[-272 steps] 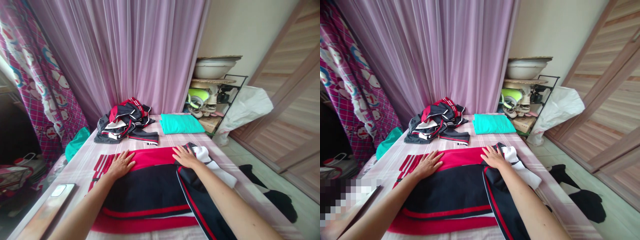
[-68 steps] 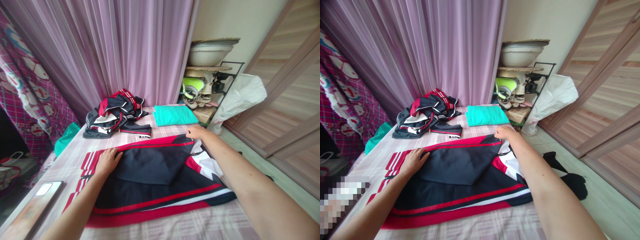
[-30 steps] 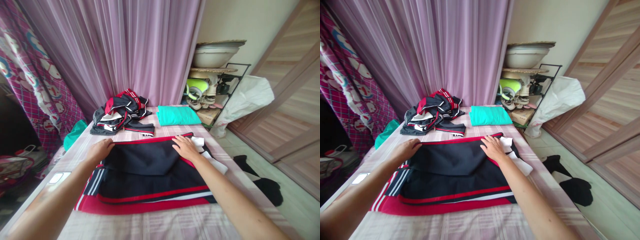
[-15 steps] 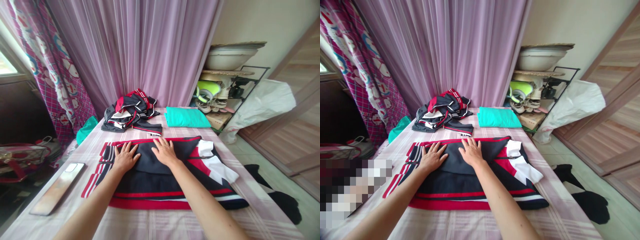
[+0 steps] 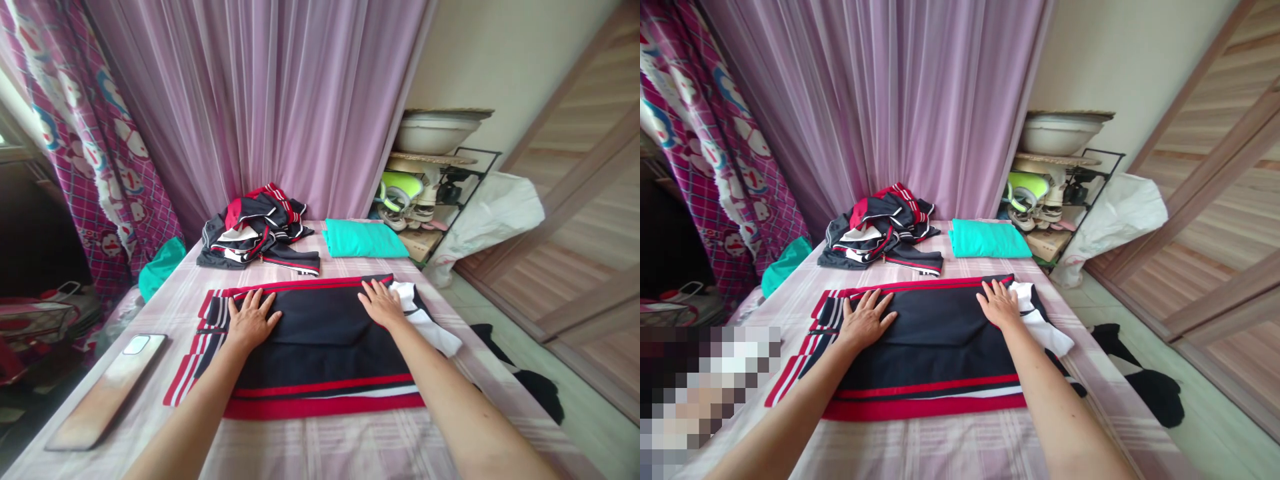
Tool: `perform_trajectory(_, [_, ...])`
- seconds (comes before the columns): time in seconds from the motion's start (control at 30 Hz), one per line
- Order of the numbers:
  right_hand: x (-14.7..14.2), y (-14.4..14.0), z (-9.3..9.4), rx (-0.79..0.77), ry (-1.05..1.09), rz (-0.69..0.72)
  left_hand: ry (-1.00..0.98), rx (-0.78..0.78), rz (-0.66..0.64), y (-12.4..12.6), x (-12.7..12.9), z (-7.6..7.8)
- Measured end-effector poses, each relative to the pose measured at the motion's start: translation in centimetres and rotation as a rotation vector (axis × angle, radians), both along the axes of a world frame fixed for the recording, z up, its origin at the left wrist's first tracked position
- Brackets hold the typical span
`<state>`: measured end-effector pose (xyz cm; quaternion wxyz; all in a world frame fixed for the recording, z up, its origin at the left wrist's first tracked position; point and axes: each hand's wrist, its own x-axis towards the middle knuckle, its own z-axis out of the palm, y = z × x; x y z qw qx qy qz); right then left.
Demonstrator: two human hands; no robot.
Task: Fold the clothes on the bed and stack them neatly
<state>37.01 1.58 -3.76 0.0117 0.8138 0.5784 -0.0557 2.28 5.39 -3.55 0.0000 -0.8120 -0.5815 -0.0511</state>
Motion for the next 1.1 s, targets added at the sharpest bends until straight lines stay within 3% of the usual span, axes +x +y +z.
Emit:
perform_trajectory(0.1, [-0.2,0.3,1.4,-0.063,0.018,-0.045,-0.015,0.004,-0.003,0.0,0.1,0.0])
perform_trajectory(0.2, [-3.9,0.7,2.9,-0.019,0.017,-0.045,-0.019,0.002,0.001,0.1,0.1,0.1])
perform_trajectory(0.3, [-9.4,-0.1,3.0,0.161,0.069,0.140,-0.024,0.009,-0.002,0.1,0.1,0.1])
perform_trajectory(0.37, [-12.3,-1.4,2.1,0.131,0.142,0.305,-0.026,0.008,0.000,0.1,0.1,0.0])
perform_trajectory(0.43, [-13.2,-2.8,1.1,0.090,0.152,0.367,-0.029,0.006,0.002,0.1,0.1,0.0])
perform_trajectory(0.5, [-12.1,-4.0,0.2,0.071,0.124,0.334,-0.030,0.008,0.000,0.1,0.0,0.0])
perform_trajectory(0.63, [-6.6,-5.3,-0.5,0.043,0.046,0.108,-0.030,0.019,-0.004,0.0,0.0,-0.1])
perform_trajectory(0.73, [-3.9,-5.8,-1.0,0.069,-0.031,0.071,-0.040,0.034,-0.010,-0.1,0.0,-0.2])
perform_trajectory(0.87, [-3.7,-5.9,-1.5,0.113,-0.069,0.081,-0.068,0.053,-0.011,-0.3,0.0,0.0])
perform_trajectory(1.1, [-4.3,-6.0,-1.6,0.148,-0.086,0.071,-0.141,0.195,0.022,-2.9,-0.9,2.2])
